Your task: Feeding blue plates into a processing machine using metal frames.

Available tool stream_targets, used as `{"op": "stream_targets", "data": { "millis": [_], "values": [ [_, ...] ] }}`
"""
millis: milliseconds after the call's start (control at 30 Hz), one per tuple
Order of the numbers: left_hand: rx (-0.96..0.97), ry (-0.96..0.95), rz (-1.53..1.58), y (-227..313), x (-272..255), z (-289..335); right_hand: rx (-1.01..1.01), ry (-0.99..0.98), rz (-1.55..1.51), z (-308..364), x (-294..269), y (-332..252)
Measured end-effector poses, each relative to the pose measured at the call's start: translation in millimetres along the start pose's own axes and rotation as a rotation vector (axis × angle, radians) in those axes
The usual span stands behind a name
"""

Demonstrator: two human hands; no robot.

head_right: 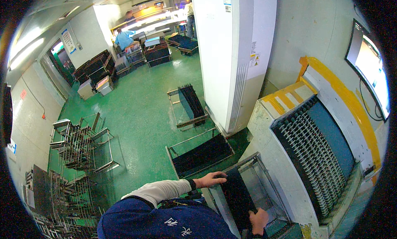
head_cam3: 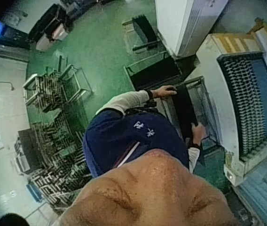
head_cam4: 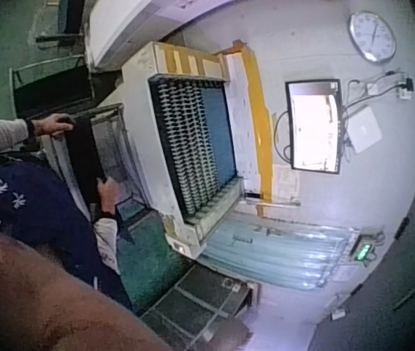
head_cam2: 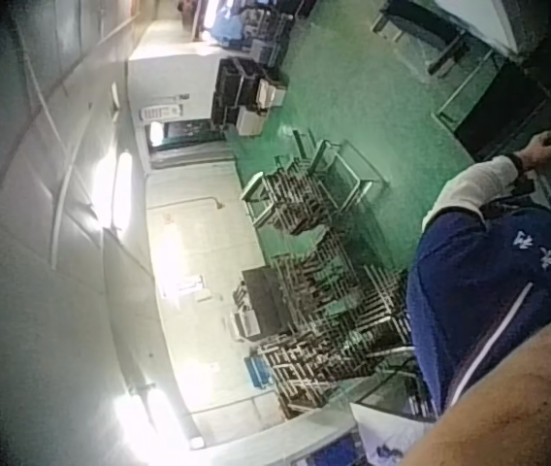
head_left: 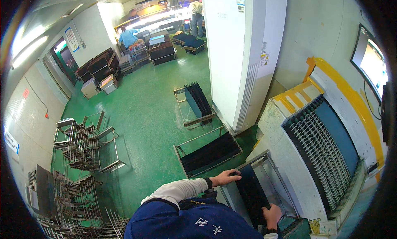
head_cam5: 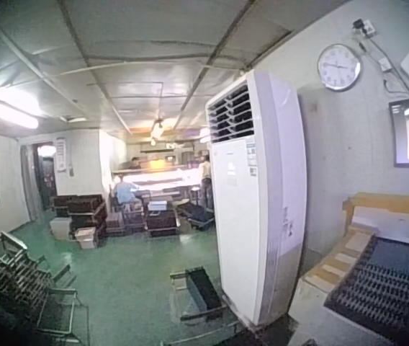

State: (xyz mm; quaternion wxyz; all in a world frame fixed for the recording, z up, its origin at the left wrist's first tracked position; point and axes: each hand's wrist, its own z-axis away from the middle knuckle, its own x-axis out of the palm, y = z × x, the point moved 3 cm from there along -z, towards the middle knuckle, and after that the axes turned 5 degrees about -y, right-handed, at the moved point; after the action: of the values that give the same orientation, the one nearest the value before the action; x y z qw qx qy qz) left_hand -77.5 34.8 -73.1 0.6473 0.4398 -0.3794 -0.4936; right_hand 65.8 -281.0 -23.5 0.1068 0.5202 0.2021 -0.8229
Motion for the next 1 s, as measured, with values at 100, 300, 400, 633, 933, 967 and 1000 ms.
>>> {"op": "stream_targets", "data": {
  "millis": [100, 300, 400, 633, 933, 967, 1000],
  "values": [
    [0.005, 0.001, -0.019, 1.7, 0.1, -0.2, -0.010, 0.007, 0.019, -3.1, 3.4, 4.3],
    [-0.019, 0.009, 0.011, 0.4, 0.1, -0.7, 0.017, -0.045, 0.008, -4.6, 1.9, 3.8],
    [0.006, 0.026, -0.002, -3.0, -0.3, -2.5, 0.020, -0.063, 0.014, -5.6, 1.6, 4.1],
    [-0.013, 0.005, -0.007, 13.6, 2.3, 4.7, -0.008, -0.019, 0.006, -9.9, 9.9, 12.5],
    [0.011, 0.016, -0.004, 10.3, 1.9, 3.9, -0.025, -0.006, 0.015, -6.9, 5.9, 8.2],
    [0.002, 0.013, -0.006, 14.1, 2.5, 5.8, -0.026, -0.002, 0.014, -6.6, 6.1, 8.6],
    [-0.007, 0.013, -0.007, 18.3, 2.6, 8.5, -0.029, 0.001, 0.013, -6.4, 5.9, 8.2]
  ]
}}
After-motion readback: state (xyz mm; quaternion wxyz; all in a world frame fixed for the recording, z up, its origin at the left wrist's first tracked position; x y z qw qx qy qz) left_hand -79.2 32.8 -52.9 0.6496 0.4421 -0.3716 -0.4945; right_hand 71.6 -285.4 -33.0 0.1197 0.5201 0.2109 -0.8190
